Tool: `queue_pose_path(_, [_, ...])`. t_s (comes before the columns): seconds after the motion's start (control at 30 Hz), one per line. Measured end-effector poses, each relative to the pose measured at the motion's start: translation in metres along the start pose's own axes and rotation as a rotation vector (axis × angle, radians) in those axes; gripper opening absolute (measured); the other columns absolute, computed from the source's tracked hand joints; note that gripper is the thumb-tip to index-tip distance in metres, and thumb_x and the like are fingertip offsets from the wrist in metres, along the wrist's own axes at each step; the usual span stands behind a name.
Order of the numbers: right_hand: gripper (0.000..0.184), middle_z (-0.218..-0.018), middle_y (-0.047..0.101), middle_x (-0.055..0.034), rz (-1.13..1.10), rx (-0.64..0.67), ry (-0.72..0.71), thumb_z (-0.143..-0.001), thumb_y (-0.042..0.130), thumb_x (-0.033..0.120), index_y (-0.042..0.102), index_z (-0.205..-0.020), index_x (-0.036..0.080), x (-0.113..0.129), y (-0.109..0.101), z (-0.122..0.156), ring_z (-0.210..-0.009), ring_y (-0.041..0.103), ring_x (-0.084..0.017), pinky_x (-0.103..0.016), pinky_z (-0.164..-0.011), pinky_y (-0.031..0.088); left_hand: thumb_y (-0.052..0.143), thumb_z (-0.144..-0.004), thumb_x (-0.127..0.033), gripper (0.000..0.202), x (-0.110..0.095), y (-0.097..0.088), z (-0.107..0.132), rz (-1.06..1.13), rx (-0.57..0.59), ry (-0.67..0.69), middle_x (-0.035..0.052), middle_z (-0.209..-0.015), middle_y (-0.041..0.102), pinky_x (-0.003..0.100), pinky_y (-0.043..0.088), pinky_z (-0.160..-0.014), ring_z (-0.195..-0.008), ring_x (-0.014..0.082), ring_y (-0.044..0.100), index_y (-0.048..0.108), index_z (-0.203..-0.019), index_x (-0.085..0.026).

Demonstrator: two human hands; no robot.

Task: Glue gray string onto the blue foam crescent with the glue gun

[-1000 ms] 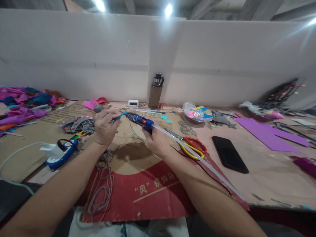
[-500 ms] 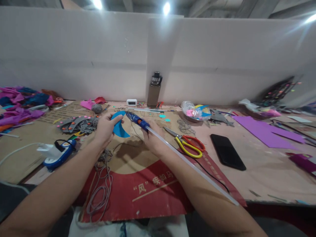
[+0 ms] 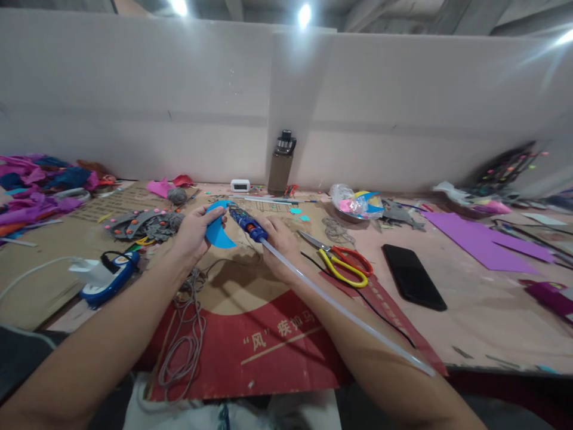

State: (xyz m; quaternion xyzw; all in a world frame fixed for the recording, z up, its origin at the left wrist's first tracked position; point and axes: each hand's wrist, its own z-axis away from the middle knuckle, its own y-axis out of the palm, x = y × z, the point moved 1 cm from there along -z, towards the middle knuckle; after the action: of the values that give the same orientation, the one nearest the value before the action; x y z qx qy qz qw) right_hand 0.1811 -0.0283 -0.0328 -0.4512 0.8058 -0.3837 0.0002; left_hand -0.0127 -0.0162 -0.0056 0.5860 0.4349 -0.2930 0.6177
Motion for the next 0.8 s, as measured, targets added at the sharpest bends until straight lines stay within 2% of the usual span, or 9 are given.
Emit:
queue_pose_path(0.37, [0.04, -0.114, 0.06, -0.008, -0.066, -0.091, -0.047, -0.084, 0.046, 0.01, 0.048, -0.122, 0.024, -0.0033, 0.0033, -0.0001, -0.101, 0.059, -0.023, -0.038, -0.085, 0.049, 0.078, -0.06, -0.016, 0.024, -0.0007, 0.0002, 0.001, 0.024, 0.001, -0.03, 0.0009, -0.062, 0.064, 0.019, 0.049, -0.052, -0.053, 0.0087, 0.059, 0.063, -0.077, -0.011])
queue_pose_path(0.57, [0.043, -0.113, 0.06, -0.008, -0.012, -0.07, -0.042, -0.083, 0.046, 0.01, 0.047, -0.124, 0.024, -0.0037, 0.0044, 0.0017, -0.1, 0.059, -0.024, -0.039, -0.084, 0.049, 0.078, -0.06, -0.016, 0.023, -0.0008, 0.0028, 0.0043, 0.018, 0.05, -0.031, 0.0003, -0.062, 0.064, 0.018, 0.049, -0.05, -0.053, 0.008, 0.058, 0.063, -0.076, -0.011])
queue_pose_path(0.8, [0.043, -0.116, 0.06, -0.0095, -0.03, -0.067, -0.065, -0.084, 0.045, 0.01, 0.047, -0.124, 0.023, -0.0009, 0.0012, 0.0007, -0.1, 0.06, -0.023, -0.038, -0.082, 0.05, 0.075, -0.063, -0.013, 0.018, -0.0009, 0.0008, 0.001, 0.06, 0.045, -0.027, 0.0013, -0.061, 0.063, 0.018, 0.049, -0.051, -0.052, 0.0082, 0.058, 0.062, -0.076, -0.011])
